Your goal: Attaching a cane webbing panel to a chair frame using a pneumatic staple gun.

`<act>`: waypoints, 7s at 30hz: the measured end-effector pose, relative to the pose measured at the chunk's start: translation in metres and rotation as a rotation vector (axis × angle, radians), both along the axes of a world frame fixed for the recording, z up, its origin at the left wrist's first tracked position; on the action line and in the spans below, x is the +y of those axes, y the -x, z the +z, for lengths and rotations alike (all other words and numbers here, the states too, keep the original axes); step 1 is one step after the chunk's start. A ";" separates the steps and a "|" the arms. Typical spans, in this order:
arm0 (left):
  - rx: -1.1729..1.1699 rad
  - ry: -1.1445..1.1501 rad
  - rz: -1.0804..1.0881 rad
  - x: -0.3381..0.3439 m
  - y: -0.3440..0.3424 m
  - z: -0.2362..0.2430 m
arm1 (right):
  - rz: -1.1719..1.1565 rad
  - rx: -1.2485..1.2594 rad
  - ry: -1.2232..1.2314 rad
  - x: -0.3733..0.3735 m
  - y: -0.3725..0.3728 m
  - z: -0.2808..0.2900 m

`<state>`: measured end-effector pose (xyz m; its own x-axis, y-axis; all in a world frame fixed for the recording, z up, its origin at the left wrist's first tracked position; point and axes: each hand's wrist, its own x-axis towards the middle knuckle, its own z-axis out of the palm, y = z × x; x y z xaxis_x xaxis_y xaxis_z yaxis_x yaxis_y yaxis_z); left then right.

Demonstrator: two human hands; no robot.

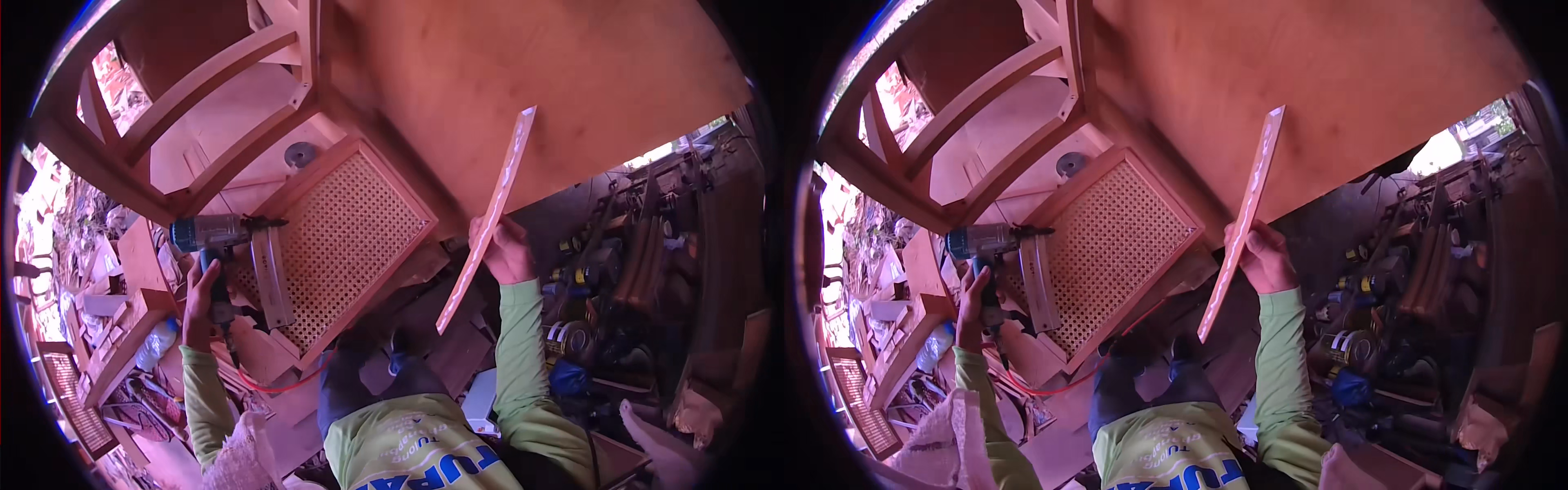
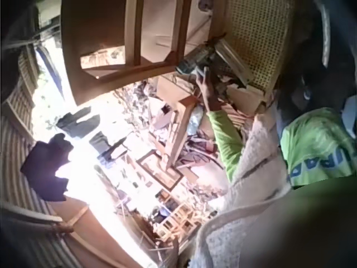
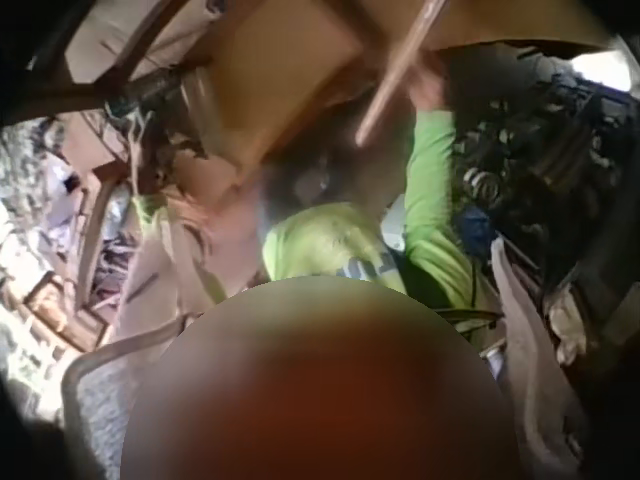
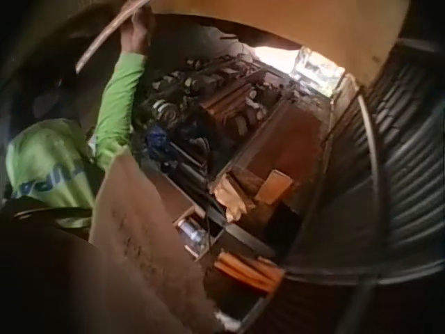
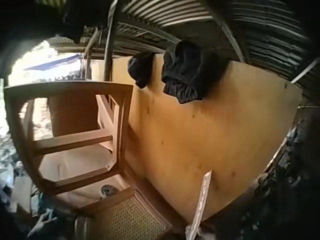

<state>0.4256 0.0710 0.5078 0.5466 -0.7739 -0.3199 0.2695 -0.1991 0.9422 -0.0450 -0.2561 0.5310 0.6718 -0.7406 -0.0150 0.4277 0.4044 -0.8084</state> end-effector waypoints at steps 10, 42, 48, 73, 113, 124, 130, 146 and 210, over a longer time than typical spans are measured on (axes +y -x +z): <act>-0.786 -0.279 0.068 -0.003 0.006 0.008 | 0.065 0.050 0.000 0.003 0.015 -0.006; -1.230 -0.557 0.283 0.000 0.049 -0.024 | 0.159 0.168 -0.003 0.057 -0.006 -0.070; -1.253 -0.659 0.377 -0.001 0.061 -0.022 | 0.135 0.181 -0.016 0.052 0.009 -0.066; -0.679 -1.003 0.633 0.343 0.022 0.061 | -0.159 0.225 -0.169 0.007 0.034 -0.094; -1.249 -0.356 -1.302 -0.045 0.056 0.130 | -0.108 0.189 -0.339 0.218 -0.054 -0.117; -1.330 -0.142 -1.579 -0.097 0.051 0.093 | -0.142 0.179 -0.384 0.247 -0.075 -0.113; -1.304 -0.123 -1.608 -0.096 0.057 0.085 | -0.144 0.179 -0.390 0.249 -0.073 -0.113; -1.320 -0.128 -1.649 -0.110 0.058 0.073 | -0.193 0.027 -0.579 0.258 -0.076 -0.112; -1.296 -0.183 -1.544 -0.094 0.062 0.075 | -0.171 0.134 -0.492 0.258 -0.078 -0.103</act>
